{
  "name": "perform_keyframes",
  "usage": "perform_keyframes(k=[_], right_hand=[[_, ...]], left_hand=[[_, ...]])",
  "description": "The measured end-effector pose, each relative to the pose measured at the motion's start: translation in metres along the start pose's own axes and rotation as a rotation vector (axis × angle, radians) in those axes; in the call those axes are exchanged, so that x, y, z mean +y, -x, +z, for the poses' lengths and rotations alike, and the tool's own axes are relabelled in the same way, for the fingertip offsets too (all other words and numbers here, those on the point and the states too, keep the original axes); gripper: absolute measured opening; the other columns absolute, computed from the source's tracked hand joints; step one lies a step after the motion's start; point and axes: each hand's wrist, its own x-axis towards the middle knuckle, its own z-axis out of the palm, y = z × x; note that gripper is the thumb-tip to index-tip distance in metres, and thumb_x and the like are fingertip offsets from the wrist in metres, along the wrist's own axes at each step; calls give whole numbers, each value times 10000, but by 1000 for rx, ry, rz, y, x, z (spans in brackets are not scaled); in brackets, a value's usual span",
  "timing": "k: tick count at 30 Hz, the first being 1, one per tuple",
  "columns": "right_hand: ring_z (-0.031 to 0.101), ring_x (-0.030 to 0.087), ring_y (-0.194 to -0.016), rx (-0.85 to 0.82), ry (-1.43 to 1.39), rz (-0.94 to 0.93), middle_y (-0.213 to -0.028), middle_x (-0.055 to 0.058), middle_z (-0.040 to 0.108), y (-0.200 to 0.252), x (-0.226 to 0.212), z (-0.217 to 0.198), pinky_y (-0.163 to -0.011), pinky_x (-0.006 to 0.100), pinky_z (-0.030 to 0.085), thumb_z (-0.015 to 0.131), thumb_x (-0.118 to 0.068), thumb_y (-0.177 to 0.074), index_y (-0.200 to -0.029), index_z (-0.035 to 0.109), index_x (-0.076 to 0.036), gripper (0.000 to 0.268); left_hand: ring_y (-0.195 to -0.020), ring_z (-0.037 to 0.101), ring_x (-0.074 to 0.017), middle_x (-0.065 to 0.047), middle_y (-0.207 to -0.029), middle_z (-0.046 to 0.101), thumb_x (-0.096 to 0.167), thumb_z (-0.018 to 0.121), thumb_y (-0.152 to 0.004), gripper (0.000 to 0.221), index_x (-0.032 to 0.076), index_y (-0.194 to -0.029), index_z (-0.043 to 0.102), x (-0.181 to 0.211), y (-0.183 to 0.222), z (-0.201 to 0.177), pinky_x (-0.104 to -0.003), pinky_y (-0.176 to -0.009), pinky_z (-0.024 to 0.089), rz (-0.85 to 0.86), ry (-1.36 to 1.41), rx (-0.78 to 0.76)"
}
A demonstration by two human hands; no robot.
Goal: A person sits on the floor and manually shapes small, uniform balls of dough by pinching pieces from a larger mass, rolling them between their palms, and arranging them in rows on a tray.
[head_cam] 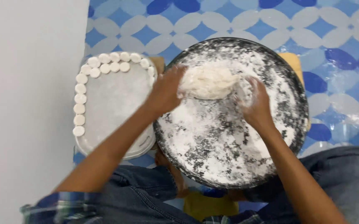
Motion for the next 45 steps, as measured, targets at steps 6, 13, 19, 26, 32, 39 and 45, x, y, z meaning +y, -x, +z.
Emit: perform_keyframes(k=[6,13,19,26,32,39,45], right_hand=[[441,480,-1349,-32,-170,27,-1335,329,538,-33,45,39,-1189,550,254,772,-109,-791,-1394,509,45,675],[467,383,-1363,-105,69,46,-1395,230,556,-17,51,51,-1209,471,265,683,-329,-947,-1434,529,-20,598],[522,377,-1282,-29,89,13,-1333,184,590,-16,62,63,-1144,454,370,697,-355,-934,-1409,569,-62,572],[553,445,-1214,-27,48,35,-1267,270,580,-26,43,53,-1067,510,434,690,-207,-942,-1421,544,0,543],[599,273,-1106,-120,127,154,-1167,170,616,-27,36,50,-962,381,514,589,-295,-1028,-1425,560,-87,449],[648,348,-945,-35,178,2,-963,165,622,-30,44,51,-823,477,553,592,-234,-1018,-1163,682,-10,281],[679,426,-890,63,-114,122,-862,194,679,-31,65,62,-765,531,535,593,-206,-985,-990,696,-31,203]], left_hand=[[-1435,320,-478,-298,-1586,279,174,814,-782,1024,19,-1590,204,86,-39,60,-640,-1083,334,31,-100,-197],[-1498,150,-478,-294,-1621,167,228,848,-707,1144,28,-1603,165,95,-83,49,-663,-1167,204,-5,27,-320],[-1311,480,-405,-224,-1536,395,-78,650,-805,772,73,-1525,418,74,-147,-86,-542,-1035,445,-156,182,-131],[-1053,540,-316,-207,-1428,499,85,689,-869,687,51,-1501,421,105,-129,-143,-481,-915,487,-33,139,-91],[-833,592,-238,-192,-1336,588,225,722,-925,659,33,-1481,424,137,-114,-167,-429,-812,524,100,102,-15],[-1462,283,-468,-267,-1623,213,-81,769,-627,1129,65,-1597,211,114,-86,24,-683,-1137,222,128,-112,-289],[-1372,401,-517,-318,-1560,301,8,804,-770,944,-29,-1556,282,87,-63,109,-668,-1086,350,79,4,-157]])
